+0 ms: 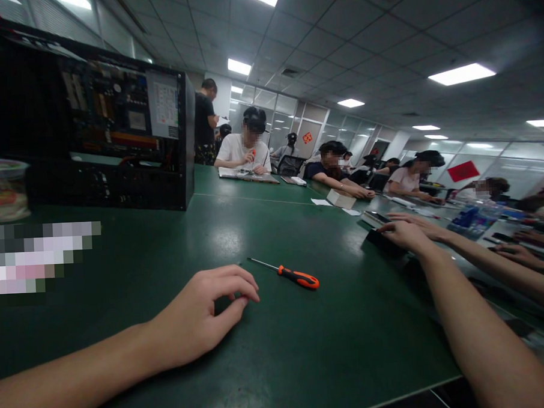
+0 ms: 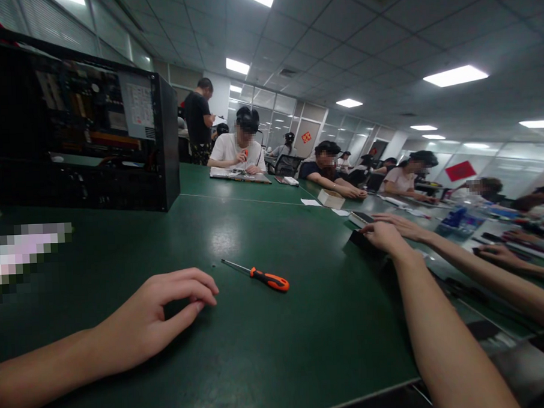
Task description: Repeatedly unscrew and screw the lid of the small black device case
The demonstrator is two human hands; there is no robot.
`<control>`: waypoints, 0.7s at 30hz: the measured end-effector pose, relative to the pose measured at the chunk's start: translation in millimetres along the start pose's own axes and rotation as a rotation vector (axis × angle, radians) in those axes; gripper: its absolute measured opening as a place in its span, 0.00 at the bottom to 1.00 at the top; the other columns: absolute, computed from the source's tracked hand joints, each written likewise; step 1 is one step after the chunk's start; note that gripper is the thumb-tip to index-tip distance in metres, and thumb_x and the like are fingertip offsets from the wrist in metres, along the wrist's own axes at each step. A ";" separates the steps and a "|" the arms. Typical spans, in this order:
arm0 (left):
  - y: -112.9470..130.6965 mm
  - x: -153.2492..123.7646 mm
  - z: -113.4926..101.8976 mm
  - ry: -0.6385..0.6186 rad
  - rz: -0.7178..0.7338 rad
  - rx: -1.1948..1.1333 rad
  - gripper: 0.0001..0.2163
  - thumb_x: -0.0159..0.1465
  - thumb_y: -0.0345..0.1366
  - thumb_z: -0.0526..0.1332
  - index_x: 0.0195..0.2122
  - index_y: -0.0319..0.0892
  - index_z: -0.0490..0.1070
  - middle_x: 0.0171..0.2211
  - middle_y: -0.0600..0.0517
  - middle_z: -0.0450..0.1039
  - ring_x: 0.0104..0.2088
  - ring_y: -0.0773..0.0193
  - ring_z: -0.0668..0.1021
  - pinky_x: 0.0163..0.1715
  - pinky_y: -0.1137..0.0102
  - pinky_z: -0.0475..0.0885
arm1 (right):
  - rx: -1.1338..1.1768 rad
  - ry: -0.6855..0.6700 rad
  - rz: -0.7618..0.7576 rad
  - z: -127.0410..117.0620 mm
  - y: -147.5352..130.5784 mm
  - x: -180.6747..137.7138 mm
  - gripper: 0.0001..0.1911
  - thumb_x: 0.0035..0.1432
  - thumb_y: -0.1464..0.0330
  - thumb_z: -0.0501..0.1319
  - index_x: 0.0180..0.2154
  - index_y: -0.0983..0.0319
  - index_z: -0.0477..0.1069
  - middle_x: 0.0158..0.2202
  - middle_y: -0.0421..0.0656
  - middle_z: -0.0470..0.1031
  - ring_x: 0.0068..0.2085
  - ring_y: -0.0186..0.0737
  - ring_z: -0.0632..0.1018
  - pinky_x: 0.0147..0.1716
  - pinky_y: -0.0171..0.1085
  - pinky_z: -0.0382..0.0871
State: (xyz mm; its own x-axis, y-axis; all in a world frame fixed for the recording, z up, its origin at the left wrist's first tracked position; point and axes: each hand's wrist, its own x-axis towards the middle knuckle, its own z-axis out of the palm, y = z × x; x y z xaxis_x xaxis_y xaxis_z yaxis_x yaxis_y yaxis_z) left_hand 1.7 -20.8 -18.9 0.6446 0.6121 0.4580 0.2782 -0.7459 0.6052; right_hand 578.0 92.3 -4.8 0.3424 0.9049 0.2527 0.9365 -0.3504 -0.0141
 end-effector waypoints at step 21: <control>-1.0 -1.9 1.9 -0.023 0.006 -0.027 0.11 0.65 0.25 0.58 0.40 0.44 0.79 0.44 0.51 0.80 0.42 0.63 0.81 0.41 0.73 0.74 | -0.003 -0.137 0.045 13.9 -8.9 5.3 0.15 0.69 0.61 0.60 0.54 0.59 0.73 0.54 0.47 0.74 0.50 0.42 0.78 0.49 0.44 0.76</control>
State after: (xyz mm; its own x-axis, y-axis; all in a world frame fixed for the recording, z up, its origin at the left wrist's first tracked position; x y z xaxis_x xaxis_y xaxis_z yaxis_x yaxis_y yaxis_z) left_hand 1.5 -21.7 -21.6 0.6627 0.6014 0.4462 0.2555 -0.7417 0.6202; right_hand 572.6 103.6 -16.8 0.3914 0.9126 0.1179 0.9198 -0.3919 -0.0198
